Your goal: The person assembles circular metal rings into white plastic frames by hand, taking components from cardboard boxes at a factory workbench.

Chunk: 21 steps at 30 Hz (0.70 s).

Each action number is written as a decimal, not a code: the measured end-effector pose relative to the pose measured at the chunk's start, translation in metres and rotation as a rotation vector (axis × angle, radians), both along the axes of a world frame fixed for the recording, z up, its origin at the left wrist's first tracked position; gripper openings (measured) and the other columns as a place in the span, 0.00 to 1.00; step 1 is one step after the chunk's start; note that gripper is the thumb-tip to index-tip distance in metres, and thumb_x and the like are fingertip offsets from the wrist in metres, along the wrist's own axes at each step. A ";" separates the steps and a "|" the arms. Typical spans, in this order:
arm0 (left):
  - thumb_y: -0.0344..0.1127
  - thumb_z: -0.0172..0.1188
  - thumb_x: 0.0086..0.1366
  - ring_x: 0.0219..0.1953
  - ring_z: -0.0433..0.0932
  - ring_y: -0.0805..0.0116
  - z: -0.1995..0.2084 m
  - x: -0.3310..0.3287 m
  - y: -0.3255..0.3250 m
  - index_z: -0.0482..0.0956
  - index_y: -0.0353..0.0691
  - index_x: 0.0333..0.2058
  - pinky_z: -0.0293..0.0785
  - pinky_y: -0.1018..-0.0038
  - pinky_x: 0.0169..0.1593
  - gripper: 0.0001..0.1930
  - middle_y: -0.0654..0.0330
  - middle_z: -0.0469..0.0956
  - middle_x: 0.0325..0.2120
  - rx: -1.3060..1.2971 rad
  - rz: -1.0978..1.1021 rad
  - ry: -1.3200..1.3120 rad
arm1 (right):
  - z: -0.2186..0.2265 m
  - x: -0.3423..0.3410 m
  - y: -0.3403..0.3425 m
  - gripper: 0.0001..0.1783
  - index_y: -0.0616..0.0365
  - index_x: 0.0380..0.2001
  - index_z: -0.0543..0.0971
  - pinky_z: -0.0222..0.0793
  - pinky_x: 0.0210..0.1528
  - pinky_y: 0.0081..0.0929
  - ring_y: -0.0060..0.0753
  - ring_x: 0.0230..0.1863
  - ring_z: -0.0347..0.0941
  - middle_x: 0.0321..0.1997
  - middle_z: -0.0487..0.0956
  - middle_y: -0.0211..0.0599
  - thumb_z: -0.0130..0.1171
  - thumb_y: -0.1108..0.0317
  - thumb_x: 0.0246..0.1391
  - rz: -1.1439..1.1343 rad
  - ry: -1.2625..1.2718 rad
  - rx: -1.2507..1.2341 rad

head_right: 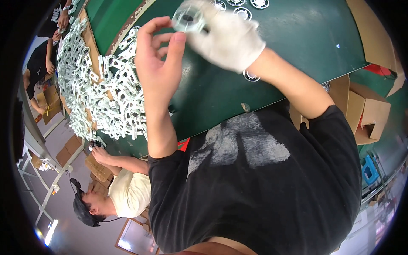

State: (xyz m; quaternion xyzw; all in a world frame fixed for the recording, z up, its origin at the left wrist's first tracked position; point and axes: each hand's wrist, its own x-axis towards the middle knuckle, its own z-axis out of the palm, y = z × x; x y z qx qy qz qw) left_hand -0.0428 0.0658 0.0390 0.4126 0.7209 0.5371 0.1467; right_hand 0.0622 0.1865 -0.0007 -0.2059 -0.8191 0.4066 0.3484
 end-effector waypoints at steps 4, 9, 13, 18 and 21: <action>0.36 0.72 0.57 0.41 0.79 0.55 -0.028 0.018 0.000 0.77 0.44 0.50 0.79 0.65 0.42 0.22 0.57 0.76 0.47 -0.274 -0.082 0.464 | 0.014 -0.002 0.041 0.24 0.60 0.55 0.75 0.76 0.44 0.33 0.42 0.40 0.82 0.39 0.83 0.48 0.65 0.61 0.59 -0.221 0.013 -0.134; 0.38 0.75 0.52 0.43 0.77 0.60 -0.062 0.028 0.000 0.80 0.45 0.47 0.79 0.66 0.42 0.22 0.64 0.77 0.46 -0.351 -0.086 0.617 | 0.031 -0.001 0.043 0.21 0.61 0.53 0.77 0.73 0.48 0.28 0.31 0.43 0.77 0.44 0.81 0.41 0.64 0.62 0.61 -0.104 0.020 -0.338; 0.32 0.71 0.57 0.39 0.79 0.59 -0.056 0.019 -0.002 0.81 0.40 0.43 0.79 0.66 0.40 0.15 0.60 0.81 0.41 -0.186 -0.055 0.442 | 0.014 0.003 0.043 0.21 0.58 0.52 0.78 0.76 0.42 0.33 0.34 0.37 0.79 0.38 0.83 0.39 0.65 0.61 0.60 -0.078 -0.090 -0.145; 0.26 0.62 0.67 0.29 0.79 0.68 -0.033 -0.002 -0.028 0.83 0.35 0.42 0.75 0.75 0.34 0.06 0.58 0.82 0.33 0.011 0.058 0.049 | 0.013 0.007 0.030 0.18 0.53 0.47 0.84 0.79 0.42 0.39 0.48 0.39 0.84 0.37 0.85 0.45 0.65 0.56 0.57 0.062 -0.507 0.130; 0.25 0.63 0.66 0.31 0.77 0.72 -0.011 -0.001 -0.033 0.85 0.37 0.48 0.73 0.78 0.32 0.12 0.58 0.80 0.41 -0.095 0.015 0.179 | 0.015 0.010 0.016 0.16 0.50 0.43 0.86 0.80 0.34 0.42 0.47 0.32 0.84 0.28 0.84 0.43 0.61 0.55 0.56 0.256 -0.505 0.233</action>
